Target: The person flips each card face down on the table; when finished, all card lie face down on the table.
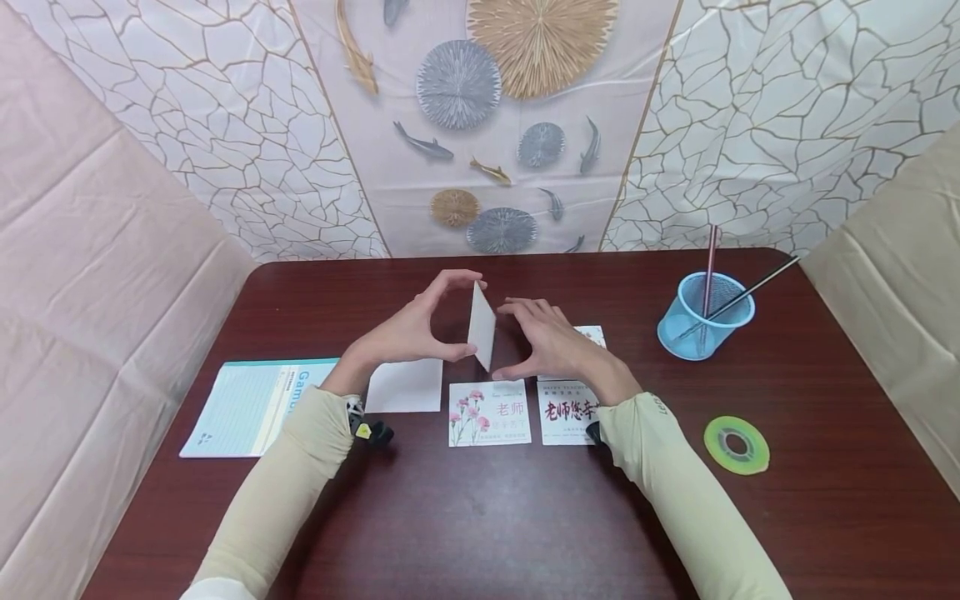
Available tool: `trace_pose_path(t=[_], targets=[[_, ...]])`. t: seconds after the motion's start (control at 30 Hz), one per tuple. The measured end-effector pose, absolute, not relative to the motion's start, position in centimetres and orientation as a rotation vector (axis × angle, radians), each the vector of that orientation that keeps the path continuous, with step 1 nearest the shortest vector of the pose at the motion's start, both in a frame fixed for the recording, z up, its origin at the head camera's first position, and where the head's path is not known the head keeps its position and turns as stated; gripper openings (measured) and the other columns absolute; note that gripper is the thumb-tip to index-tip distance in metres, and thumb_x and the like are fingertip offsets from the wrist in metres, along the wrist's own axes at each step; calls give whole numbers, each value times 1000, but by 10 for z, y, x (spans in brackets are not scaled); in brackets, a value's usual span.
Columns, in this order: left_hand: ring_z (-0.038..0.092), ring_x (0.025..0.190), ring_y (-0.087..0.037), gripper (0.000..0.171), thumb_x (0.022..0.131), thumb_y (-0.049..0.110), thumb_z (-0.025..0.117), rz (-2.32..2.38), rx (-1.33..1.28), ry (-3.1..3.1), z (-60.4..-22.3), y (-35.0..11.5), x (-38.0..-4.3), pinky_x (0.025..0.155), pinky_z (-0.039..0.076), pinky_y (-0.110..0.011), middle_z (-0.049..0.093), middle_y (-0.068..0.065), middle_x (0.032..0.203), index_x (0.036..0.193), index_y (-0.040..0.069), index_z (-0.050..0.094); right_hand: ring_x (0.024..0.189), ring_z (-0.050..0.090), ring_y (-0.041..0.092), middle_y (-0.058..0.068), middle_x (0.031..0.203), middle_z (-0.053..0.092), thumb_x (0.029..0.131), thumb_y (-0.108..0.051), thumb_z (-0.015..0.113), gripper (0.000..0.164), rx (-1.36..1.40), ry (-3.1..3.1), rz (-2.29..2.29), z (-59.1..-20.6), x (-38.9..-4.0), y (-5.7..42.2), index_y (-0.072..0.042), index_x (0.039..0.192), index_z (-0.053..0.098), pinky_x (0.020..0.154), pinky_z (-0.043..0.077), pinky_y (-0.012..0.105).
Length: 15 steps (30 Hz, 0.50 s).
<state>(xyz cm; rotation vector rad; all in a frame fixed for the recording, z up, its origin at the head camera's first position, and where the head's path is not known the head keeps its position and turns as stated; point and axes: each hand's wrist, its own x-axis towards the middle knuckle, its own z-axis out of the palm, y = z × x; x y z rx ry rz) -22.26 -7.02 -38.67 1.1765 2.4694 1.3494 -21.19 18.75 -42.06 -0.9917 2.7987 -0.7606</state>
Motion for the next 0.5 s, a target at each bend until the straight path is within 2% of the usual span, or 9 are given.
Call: trace_pose_path(t=[0.1,0.23,0.4,0.5], targets=[[35,136,-18,90,75,30,84,1469,1196,2369,-388,-72,-223,109,25,-51,39,0,147,146,20,30,135,29,34,16,151,34,68,-60,82,105,-995,2800,-766,-421,-212,187,-6,146,38,107,20,60],[36,136,-19,89,76,24,84,1538,1211,2320,-391,-74,-224,110,26,-51,39,-3,147,146,15,30,136,29,32,14,151,34,68,-61,81,103,-967,2821,-766,-421,-212,187,-7,145,39,108,20,58],[35,135,-17,91,75,32,86,1433,1017,2435,-396,-86,-221,110,28,-45,39,4,146,146,16,33,137,26,32,11,154,31,67,-61,82,100,-892,2825,-740,-421,-212,195,-11,144,42,109,18,60],[34,134,-16,93,73,39,86,1285,888,2525,-401,-94,-219,109,28,-44,38,3,145,146,16,35,138,26,32,11,154,30,66,-59,83,98,-883,2827,-727,-420,-212,201,-12,143,44,109,16,61]])
